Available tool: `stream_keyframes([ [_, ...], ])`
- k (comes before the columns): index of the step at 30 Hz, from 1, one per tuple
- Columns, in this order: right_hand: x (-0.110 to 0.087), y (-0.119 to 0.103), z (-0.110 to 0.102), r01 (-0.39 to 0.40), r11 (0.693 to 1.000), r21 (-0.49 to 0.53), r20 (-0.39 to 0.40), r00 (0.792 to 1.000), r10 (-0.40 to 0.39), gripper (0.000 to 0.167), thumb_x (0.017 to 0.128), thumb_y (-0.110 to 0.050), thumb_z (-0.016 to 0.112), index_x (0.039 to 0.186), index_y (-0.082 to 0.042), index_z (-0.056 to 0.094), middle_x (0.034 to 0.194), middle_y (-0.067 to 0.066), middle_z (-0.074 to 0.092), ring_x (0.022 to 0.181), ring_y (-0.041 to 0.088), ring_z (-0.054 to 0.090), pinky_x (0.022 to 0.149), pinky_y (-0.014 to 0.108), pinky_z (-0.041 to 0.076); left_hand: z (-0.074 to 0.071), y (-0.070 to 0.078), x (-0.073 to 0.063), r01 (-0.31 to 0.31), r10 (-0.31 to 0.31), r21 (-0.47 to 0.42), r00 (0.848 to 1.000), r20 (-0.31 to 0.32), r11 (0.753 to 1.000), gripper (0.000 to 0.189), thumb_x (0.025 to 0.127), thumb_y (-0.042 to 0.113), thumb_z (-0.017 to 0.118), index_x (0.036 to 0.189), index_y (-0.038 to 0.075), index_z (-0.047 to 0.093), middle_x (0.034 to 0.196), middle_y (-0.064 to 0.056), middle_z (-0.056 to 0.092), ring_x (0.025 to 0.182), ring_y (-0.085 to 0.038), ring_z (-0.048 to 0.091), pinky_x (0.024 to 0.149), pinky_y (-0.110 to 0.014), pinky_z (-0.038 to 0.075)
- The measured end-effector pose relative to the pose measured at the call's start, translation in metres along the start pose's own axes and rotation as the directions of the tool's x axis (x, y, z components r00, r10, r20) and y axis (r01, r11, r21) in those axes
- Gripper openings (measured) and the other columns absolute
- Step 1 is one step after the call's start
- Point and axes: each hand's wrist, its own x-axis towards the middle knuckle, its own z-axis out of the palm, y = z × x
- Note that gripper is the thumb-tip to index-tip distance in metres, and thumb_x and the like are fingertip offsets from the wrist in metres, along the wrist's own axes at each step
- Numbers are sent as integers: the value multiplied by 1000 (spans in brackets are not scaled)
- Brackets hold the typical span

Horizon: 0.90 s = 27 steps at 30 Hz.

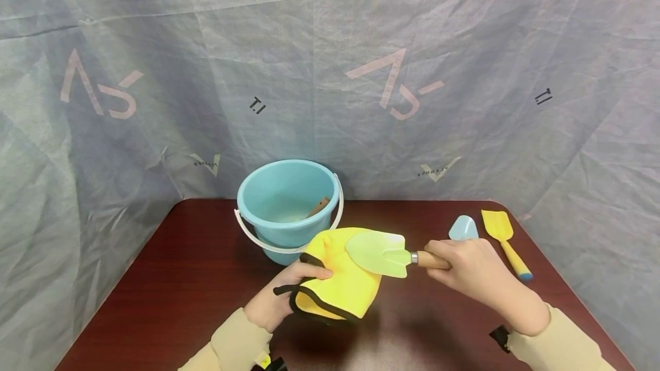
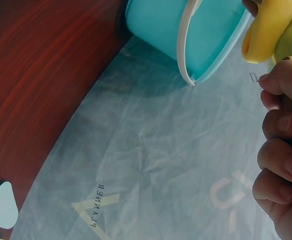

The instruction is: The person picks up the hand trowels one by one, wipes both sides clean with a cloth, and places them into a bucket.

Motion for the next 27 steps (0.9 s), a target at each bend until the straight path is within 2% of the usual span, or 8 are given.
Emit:
stream_keyframes([
  [14,-6,4,0,31,999,-17,-10,999,-31,28,53,-17,70,68,-26,48,54,-19,22,53,-5,13,43,12,10,-4,9,-18,-22,22,-24,1000,-1,999,38,93,-5,35,123,6,54,117,-8,64,105,-21,64,88,-33,52],
  [20,-8,5,-1,32,999,-26,-11,999,-32,27,54,-18,69,67,-26,47,55,-19,20,53,-4,12,43,12,10,-6,14,-27,-36,35,-27,999,-36,999,35,93,-5,37,122,5,55,116,-9,65,105,-22,64,88,-34,52],
  [27,-7,6,-1,51,998,-21,-34,998,-52,24,54,-18,66,68,-25,48,55,-19,21,53,-4,13,42,12,10,-6,24,-40,-22,20,-35,997,-80,999,34,93,-6,39,120,5,56,115,-9,66,104,-22,64,89,-33,51],
])
